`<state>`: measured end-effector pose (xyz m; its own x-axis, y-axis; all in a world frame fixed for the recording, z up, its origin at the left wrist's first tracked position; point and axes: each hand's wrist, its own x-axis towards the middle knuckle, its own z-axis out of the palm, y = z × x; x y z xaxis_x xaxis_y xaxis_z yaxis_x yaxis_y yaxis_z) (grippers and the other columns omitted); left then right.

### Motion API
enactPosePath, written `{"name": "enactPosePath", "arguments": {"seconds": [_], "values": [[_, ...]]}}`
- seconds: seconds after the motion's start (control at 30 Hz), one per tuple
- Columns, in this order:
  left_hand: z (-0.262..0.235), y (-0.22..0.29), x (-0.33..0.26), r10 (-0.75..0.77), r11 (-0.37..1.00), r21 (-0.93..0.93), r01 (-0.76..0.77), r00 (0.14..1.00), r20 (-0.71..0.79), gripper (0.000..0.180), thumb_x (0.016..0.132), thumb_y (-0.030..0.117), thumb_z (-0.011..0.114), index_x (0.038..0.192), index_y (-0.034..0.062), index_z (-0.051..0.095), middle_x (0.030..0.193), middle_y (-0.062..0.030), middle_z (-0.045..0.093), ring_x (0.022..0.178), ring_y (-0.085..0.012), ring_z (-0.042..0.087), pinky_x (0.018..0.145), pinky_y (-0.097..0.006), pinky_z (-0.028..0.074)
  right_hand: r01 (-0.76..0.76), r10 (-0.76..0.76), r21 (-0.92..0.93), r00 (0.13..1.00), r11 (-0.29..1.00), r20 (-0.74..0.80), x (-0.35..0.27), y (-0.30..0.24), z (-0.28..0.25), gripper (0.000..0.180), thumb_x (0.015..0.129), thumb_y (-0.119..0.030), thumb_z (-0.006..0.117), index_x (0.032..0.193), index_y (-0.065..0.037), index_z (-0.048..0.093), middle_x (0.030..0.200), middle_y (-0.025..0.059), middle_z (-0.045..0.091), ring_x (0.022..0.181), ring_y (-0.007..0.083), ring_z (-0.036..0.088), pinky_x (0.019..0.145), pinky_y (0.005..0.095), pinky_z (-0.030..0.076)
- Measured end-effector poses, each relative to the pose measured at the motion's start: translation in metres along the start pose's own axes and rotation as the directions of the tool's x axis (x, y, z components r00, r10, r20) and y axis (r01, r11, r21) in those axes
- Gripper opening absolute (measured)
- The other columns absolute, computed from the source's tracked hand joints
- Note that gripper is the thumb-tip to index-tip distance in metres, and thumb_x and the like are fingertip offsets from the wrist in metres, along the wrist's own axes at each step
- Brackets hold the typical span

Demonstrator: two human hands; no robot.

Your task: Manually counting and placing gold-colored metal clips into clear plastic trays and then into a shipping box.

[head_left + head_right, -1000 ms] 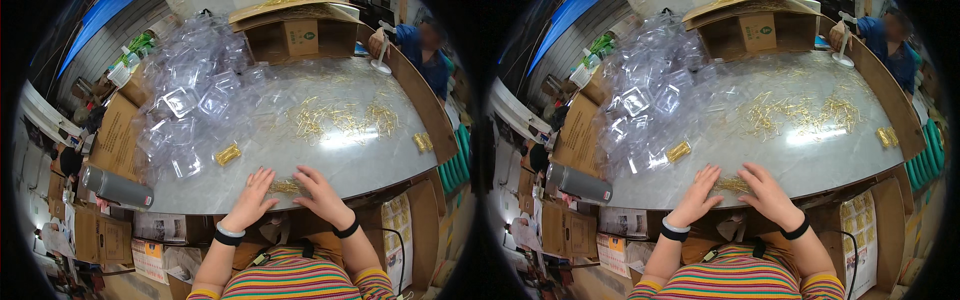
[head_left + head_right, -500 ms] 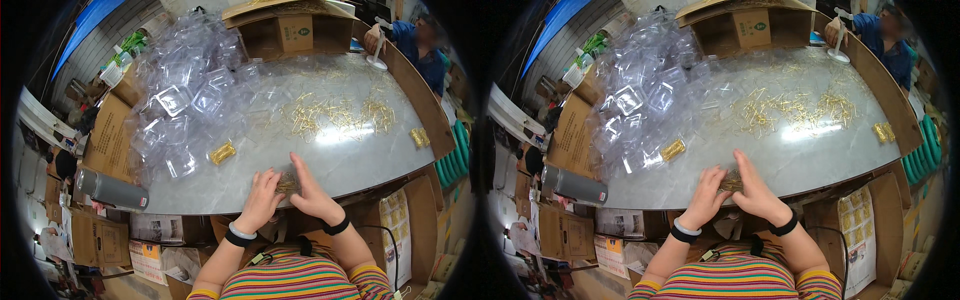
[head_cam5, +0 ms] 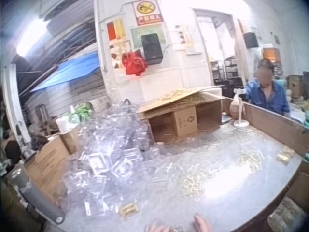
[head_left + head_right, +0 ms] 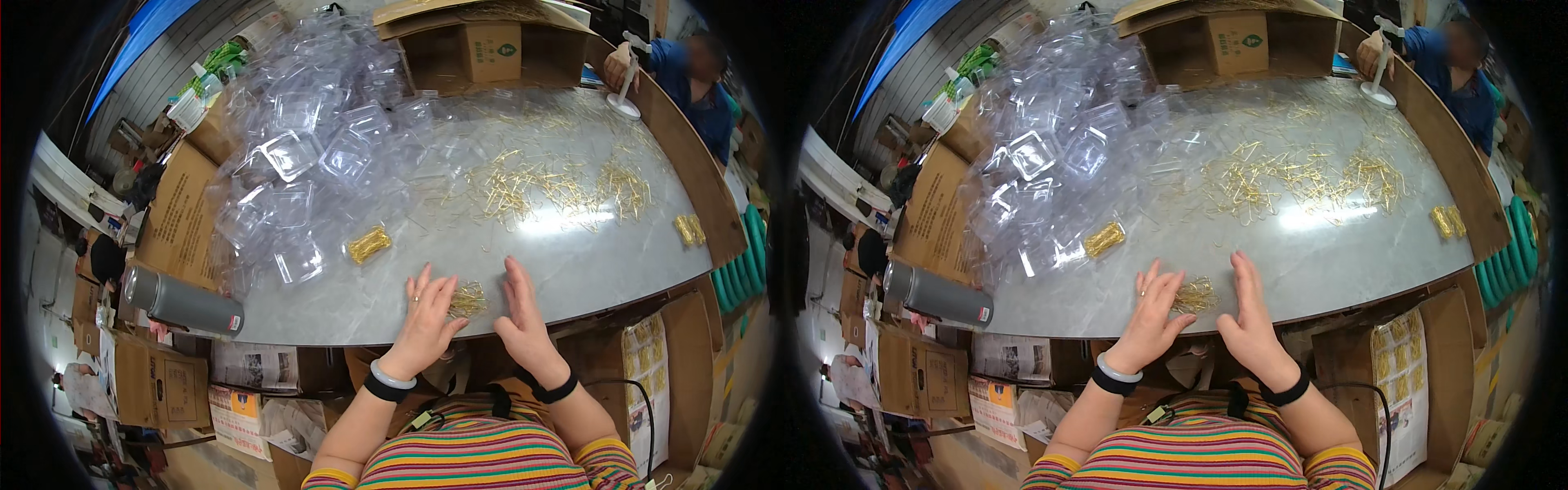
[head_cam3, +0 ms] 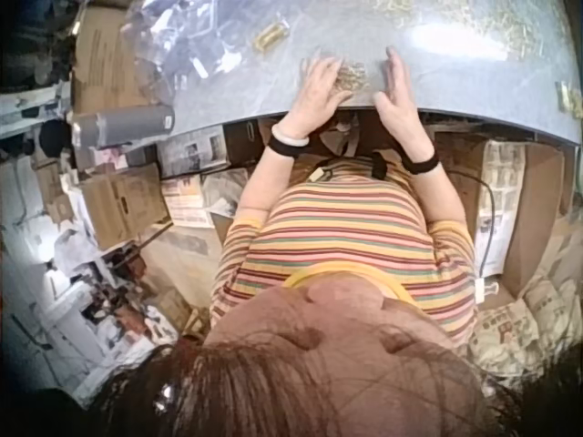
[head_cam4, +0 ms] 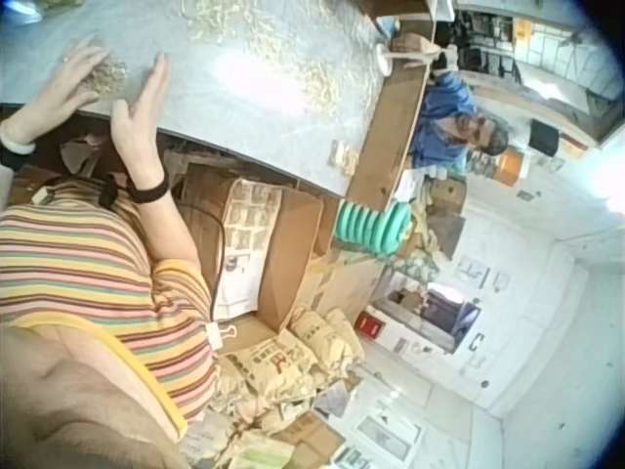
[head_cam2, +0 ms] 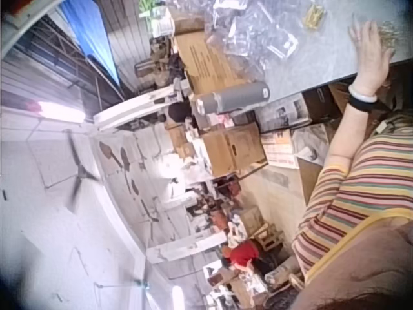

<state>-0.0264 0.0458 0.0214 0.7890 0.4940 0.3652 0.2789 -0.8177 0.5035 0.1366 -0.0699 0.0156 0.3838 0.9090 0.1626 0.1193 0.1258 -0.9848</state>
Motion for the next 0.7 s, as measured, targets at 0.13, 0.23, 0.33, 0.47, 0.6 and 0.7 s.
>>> {"name": "enactPosePath", "arguments": {"seconds": [0.13, 0.23, 0.33, 0.47, 0.6, 0.7], "values": [[0.011, -0.003, -0.001, -0.012, 0.997, -0.074, 0.011, 1.000, -0.008, 0.059, 0.086, 0.007, 0.071, 0.138, -0.0040, 0.047, 0.129, -0.0201, 0.050, 0.132, -0.0425, 0.044, 0.114, -0.056, 0.029, 0.042, -0.041, -0.098, 0.999, 0.994, 0.016, -0.016, 0.003, 0.019, 0.083, 0.075, 0.008, 0.048, 0.153, 0.003, 0.021, 0.159, 0.0230, 0.020, 0.151, 0.0349, 0.017, 0.123, 0.0417, 0.016], [0.013, -0.005, -0.002, -0.044, 0.996, -0.073, 0.042, 0.999, -0.024, 0.059, 0.085, 0.007, 0.072, 0.139, -0.0009, 0.048, 0.132, -0.0212, 0.051, 0.133, -0.0420, 0.044, 0.115, -0.053, 0.032, 0.003, -0.031, 0.235, 0.993, 0.972, 0.116, -0.005, -0.003, 0.031, 0.082, 0.075, 0.008, 0.048, 0.153, 0.002, 0.023, 0.158, 0.0223, 0.022, 0.152, 0.0339, 0.017, 0.123, 0.0414, 0.017], [0.009, -0.006, -0.005, -0.047, 0.994, -0.096, 0.043, 0.998, -0.041, 0.063, 0.085, 0.004, 0.070, 0.142, -0.0005, 0.044, 0.138, -0.0224, 0.047, 0.135, -0.0406, 0.044, 0.114, -0.049, 0.034, 0.131, -0.119, -0.117, 0.987, 0.984, 0.106, 0.007, -0.003, 0.014, 0.072, 0.080, 0.003, 0.055, 0.149, 0.002, 0.033, 0.153, 0.0234, 0.032, 0.146, 0.0377, 0.029, 0.120, 0.0427, 0.025], [-0.006, -0.008, -0.004, -0.069, 0.963, -0.258, 0.075, 0.997, 0.033, 0.075, 0.085, 0.001, 0.070, 0.150, 0.0015, 0.034, 0.146, -0.0230, 0.041, 0.137, -0.0399, 0.041, 0.114, -0.045, 0.036, 0.375, -0.242, -0.556, 0.923, 0.742, 0.300, 0.024, -0.011, 0.001, 0.061, 0.087, -0.008, 0.065, 0.142, 0.002, 0.042, 0.146, 0.0236, 0.043, 0.138, 0.0415, 0.040, 0.116, 0.0462, 0.033], [-0.014, -0.013, -0.004, -0.078, 0.946, -0.307, 0.101, 0.993, 0.087, 0.083, 0.083, 0.003, 0.073, 0.154, 0.0034, 0.029, 0.149, -0.0228, 0.038, 0.137, -0.0405, 0.040, 0.113, -0.044, 0.036, 0.527, -0.292, -0.641, 0.848, 0.559, 0.443, 0.033, -0.004, 0.003, 0.053, 0.087, -0.011, 0.068, 0.135, 0.002, 0.048, 0.133, 0.0199, 0.054, 0.129, 0.0382, 0.048, 0.109, 0.0448, 0.041], [-0.017, -0.011, -0.007, -0.114, 0.950, -0.283, 0.129, 0.991, 0.069, 0.083, 0.083, 0.004, 0.074, 0.153, 0.0034, 0.030, 0.149, -0.0225, 0.038, 0.138, -0.0398, 0.039, 0.113, -0.043, 0.036, 0.501, -0.275, -0.644, 0.863, 0.578, 0.424, 0.032, -0.003, 0.008, 0.051, 0.086, -0.012, 0.069, 0.131, 0.002, 0.050, 0.130, 0.0187, 0.055, 0.124, 0.0369, 0.051, 0.106, 0.0439, 0.043]]}}
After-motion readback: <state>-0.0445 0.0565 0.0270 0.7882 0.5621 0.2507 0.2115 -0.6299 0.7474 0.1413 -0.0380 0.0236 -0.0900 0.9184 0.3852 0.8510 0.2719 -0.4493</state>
